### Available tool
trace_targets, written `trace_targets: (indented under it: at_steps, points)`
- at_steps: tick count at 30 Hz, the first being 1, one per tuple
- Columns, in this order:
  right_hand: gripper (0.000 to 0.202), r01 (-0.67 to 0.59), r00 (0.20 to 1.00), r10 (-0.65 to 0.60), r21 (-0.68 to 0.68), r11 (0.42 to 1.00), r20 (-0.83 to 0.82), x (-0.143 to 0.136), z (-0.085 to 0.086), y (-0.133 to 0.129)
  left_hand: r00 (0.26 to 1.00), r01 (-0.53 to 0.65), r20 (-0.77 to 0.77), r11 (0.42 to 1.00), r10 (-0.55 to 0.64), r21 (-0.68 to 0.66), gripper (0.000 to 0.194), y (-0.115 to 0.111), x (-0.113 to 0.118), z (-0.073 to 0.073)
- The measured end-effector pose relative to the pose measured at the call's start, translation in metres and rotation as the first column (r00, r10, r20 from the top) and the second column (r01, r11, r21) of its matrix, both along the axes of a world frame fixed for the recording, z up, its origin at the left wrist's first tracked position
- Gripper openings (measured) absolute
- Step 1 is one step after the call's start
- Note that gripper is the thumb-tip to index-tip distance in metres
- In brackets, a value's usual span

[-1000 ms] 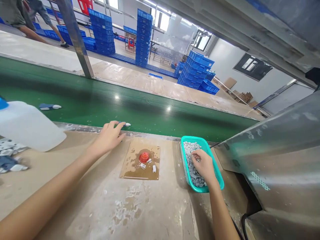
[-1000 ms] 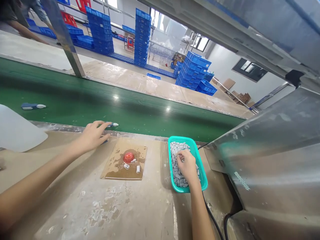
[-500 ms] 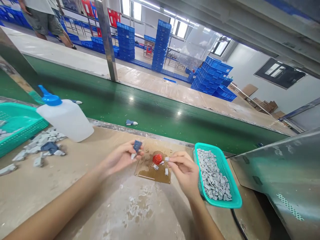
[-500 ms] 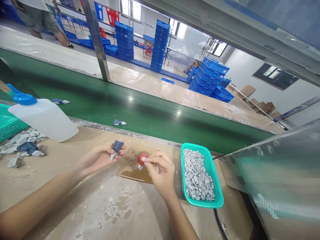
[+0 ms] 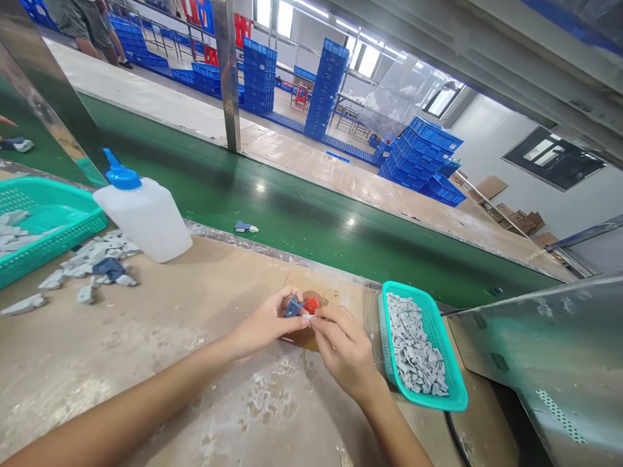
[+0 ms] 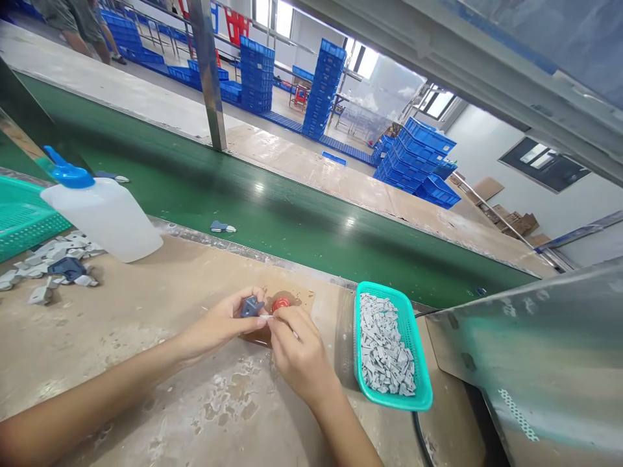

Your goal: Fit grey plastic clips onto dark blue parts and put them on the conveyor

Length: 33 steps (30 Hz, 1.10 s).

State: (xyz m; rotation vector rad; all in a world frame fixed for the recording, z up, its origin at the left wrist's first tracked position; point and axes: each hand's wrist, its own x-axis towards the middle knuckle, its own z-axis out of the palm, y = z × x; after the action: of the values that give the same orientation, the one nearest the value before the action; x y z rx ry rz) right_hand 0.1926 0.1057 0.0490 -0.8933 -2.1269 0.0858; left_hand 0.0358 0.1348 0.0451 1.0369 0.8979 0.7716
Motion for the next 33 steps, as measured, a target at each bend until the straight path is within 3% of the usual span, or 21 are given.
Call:
trace_targets:
  at_steps: [7, 12, 14, 18, 24, 33]
  points:
    - [0.019, -0.033, 0.999, 0.033, -0.093, 0.995, -0.003, 0.0, -0.008, 0.003, 0.999, 0.024, -0.041, 0.998, -0.026, -0.052, 0.028, 0.003, 0.0, -0.004]
    - [0.016, 0.154, 0.978, -0.177, -0.191, 0.969, -0.109, 0.011, -0.026, 0.013, 0.981, -0.151, -0.124, 0.989, 0.149, -0.004, 0.033, 0.013, -0.007, -0.012]
    - [0.016, 0.208, 0.966, -0.235, -0.219, 0.953, -0.104, 0.015, -0.034, 0.018, 0.978, -0.145, -0.149, 0.989, 0.145, 0.011, 0.039, 0.016, -0.01, -0.015]
    - [0.018, 0.201, 0.973, -0.22, -0.206, 0.958, -0.076, 0.017, -0.043, 0.026, 0.984, -0.118, -0.13, 0.992, 0.122, 0.044, 0.046, 0.018, -0.012, -0.016]
    - [0.018, 0.177, 0.979, -0.191, -0.17, 0.969, -0.07, 0.016, -0.046, 0.028, 0.973, -0.094, -0.198, 0.986, 0.12, 0.138, 0.027, 0.019, -0.013, -0.021]
    - [0.018, 0.194, 0.976, -0.206, -0.147, 0.97, -0.071, 0.013, -0.038, 0.024, 0.987, -0.104, -0.113, 0.99, 0.115, 0.099, 0.031, 0.024, -0.015, -0.029]
